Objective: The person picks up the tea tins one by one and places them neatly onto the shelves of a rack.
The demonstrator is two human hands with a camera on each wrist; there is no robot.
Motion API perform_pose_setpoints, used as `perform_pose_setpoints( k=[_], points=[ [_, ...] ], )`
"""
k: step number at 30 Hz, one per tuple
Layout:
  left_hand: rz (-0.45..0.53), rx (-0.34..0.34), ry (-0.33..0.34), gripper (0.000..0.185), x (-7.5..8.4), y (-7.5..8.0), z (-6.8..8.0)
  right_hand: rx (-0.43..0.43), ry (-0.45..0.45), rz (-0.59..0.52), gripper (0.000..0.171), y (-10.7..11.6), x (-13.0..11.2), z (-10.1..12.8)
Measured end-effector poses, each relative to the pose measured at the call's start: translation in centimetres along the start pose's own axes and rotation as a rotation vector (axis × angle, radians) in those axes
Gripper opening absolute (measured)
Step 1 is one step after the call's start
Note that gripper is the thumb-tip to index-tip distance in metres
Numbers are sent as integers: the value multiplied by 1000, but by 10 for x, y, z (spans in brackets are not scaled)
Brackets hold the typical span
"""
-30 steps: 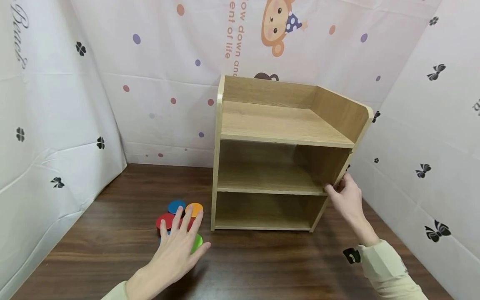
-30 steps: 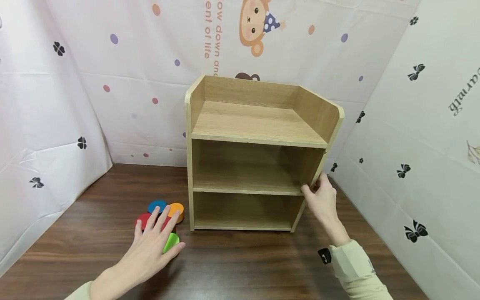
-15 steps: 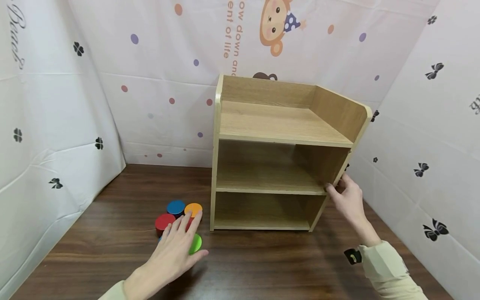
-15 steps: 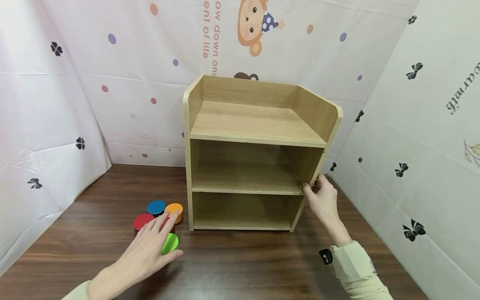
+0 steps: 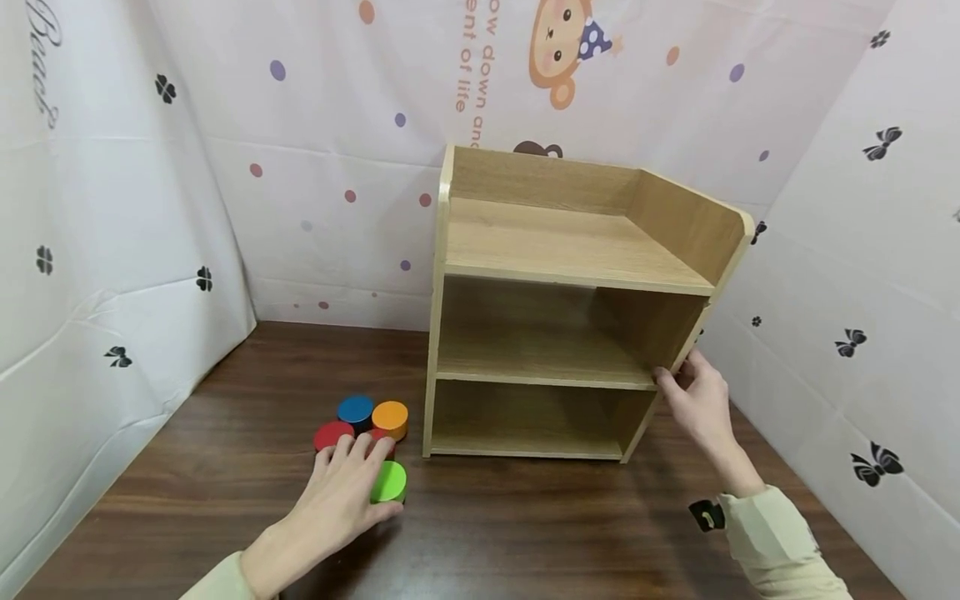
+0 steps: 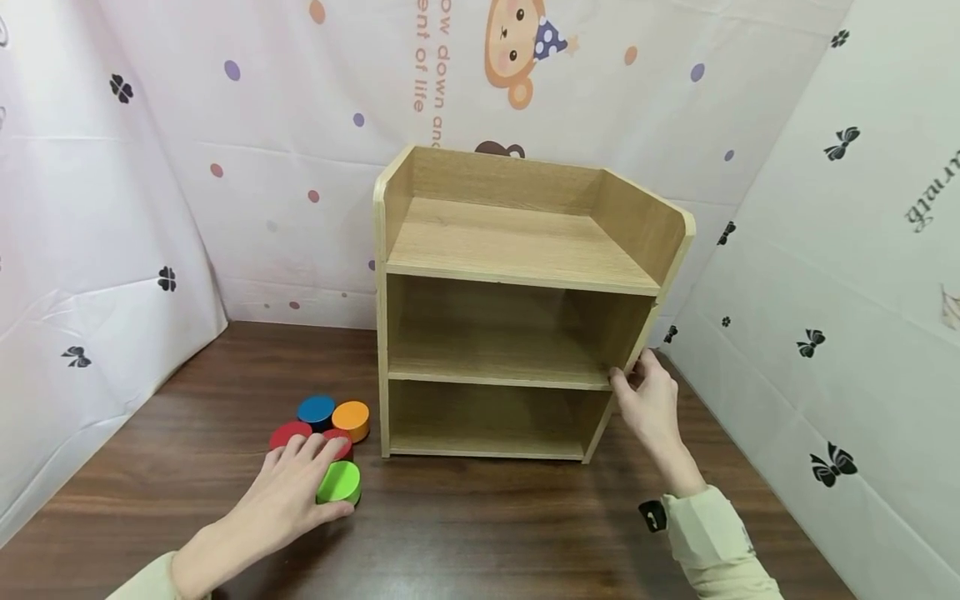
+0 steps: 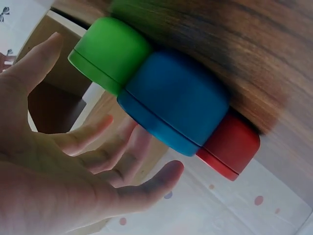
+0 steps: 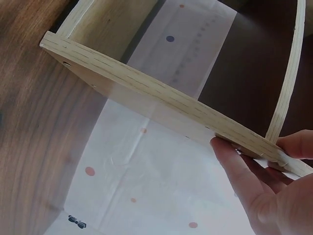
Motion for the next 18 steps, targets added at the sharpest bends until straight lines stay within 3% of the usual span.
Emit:
perform_pose_setpoints(
  k=[9, 18],
  points=[
    [-52, -2, 3, 59, 0, -2, 0, 21, 8, 11, 20, 1, -1, 1],
    [-59, 29, -48, 57, 10, -4, 0, 27, 28, 11, 20, 0, -1, 1]
  ],
)
Point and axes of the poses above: each hand's wrist, its own z-axis away from the middle knuckle, its own y-axis out of the back of the hand, x = y × z, the point moved 9 cm from there along -z, towards the middle knuckle, and after that the axes turned 9 degrees about x, right-handed, at the moved point
